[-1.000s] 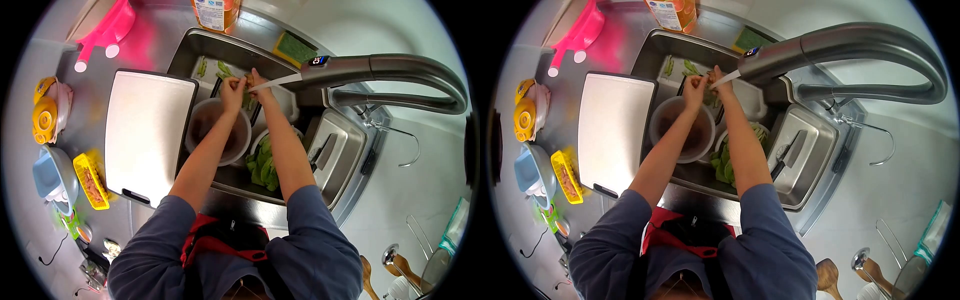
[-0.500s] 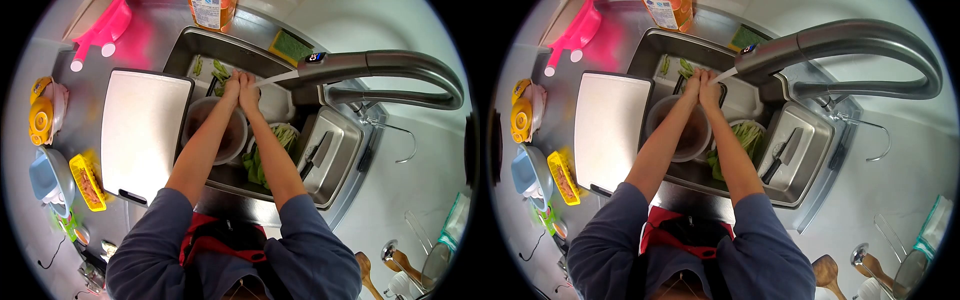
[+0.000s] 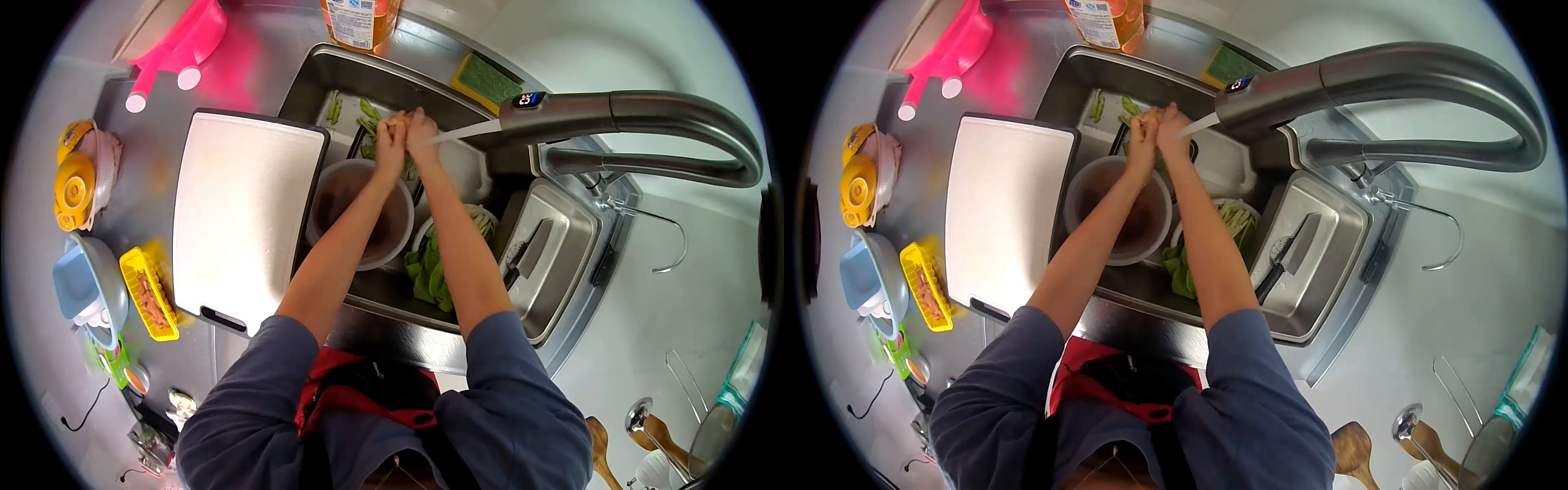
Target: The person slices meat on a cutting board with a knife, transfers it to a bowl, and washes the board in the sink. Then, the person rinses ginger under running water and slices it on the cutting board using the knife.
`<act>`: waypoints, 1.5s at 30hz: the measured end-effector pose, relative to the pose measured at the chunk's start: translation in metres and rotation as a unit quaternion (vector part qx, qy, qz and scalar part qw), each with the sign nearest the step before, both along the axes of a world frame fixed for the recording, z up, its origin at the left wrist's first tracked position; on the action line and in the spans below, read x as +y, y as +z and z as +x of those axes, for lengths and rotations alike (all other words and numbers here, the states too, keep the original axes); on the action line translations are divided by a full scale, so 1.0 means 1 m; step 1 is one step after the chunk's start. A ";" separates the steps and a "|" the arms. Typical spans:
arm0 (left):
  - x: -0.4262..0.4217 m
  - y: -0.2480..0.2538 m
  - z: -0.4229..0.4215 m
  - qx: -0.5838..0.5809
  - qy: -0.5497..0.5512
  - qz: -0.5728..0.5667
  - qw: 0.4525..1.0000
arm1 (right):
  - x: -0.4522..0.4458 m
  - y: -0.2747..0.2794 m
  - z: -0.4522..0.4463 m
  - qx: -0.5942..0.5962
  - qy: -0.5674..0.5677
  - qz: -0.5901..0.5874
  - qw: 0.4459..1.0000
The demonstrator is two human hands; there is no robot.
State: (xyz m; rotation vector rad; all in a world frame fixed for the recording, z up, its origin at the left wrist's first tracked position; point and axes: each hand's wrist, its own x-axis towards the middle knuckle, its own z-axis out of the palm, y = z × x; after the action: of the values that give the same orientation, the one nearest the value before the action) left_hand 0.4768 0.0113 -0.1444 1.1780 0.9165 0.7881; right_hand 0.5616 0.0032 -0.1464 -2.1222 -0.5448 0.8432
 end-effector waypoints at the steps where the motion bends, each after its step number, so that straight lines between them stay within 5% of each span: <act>1: 0.005 -0.005 0.006 -0.086 0.040 -0.084 0.992 | -0.002 0.023 -0.009 -0.102 0.079 0.002 0.992; 2: 0.003 -0.009 0.009 -0.170 0.081 -0.169 0.967 | -0.009 0.029 -0.018 -0.102 0.080 -0.003 0.992; 6: 0.009 0.012 0.003 -0.189 0.061 -0.355 0.914 | -0.020 0.013 -0.027 -0.141 0.086 0.092 0.982; 12: 0.027 -0.005 0.012 -0.207 0.056 -0.447 0.869 | -0.050 0.053 -0.029 -0.195 0.157 0.062 0.966; 16: 0.033 -0.036 0.021 -0.219 0.084 -0.499 0.834 | -0.061 0.039 -0.025 -0.263 0.136 0.164 0.941; 18: 0.026 -0.033 0.022 -0.241 0.085 -0.480 0.840 | -0.061 0.037 -0.026 -0.311 0.106 0.221 0.918; 22: 0.004 0.020 0.015 -0.227 0.056 -0.359 0.904 | -0.052 0.035 -0.020 -0.124 -0.037 0.180 0.975; 26: 0.008 -0.010 0.005 -0.201 -0.001 -0.283 0.938 | -0.050 0.040 -0.019 -0.043 -0.054 0.189 0.980; 31: 0.010 -0.006 0.018 -0.154 0.058 -0.266 0.950 | -0.054 0.044 -0.029 -0.213 0.025 0.181 0.960; 33: 0.013 -0.006 0.023 -0.167 0.064 -0.318 0.931 | -0.057 0.043 -0.032 -0.248 0.040 0.168 0.953; 35: 0.021 -0.007 0.028 -0.181 0.071 -0.367 0.910 | -0.057 0.038 -0.033 -0.144 0.017 0.249 0.957; 37: 0.028 -0.009 0.032 -0.293 0.142 -0.518 0.791 | -0.053 0.032 -0.044 -0.068 -0.025 0.278 0.958; 39: 0.028 -0.010 0.027 -0.314 0.123 -0.511 0.791 | -0.051 0.030 -0.048 0.011 -0.067 0.305 0.950; 45: 0.020 -0.002 0.010 -0.363 0.069 -0.436 0.821 | -0.031 0.028 -0.044 -0.219 -0.006 0.275 0.936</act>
State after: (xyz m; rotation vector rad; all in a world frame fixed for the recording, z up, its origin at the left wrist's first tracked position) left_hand 0.4866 0.0312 -0.1462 -0.0335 0.5798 0.7134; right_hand 0.5172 -0.0277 -0.1182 -1.7726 -0.8812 0.1570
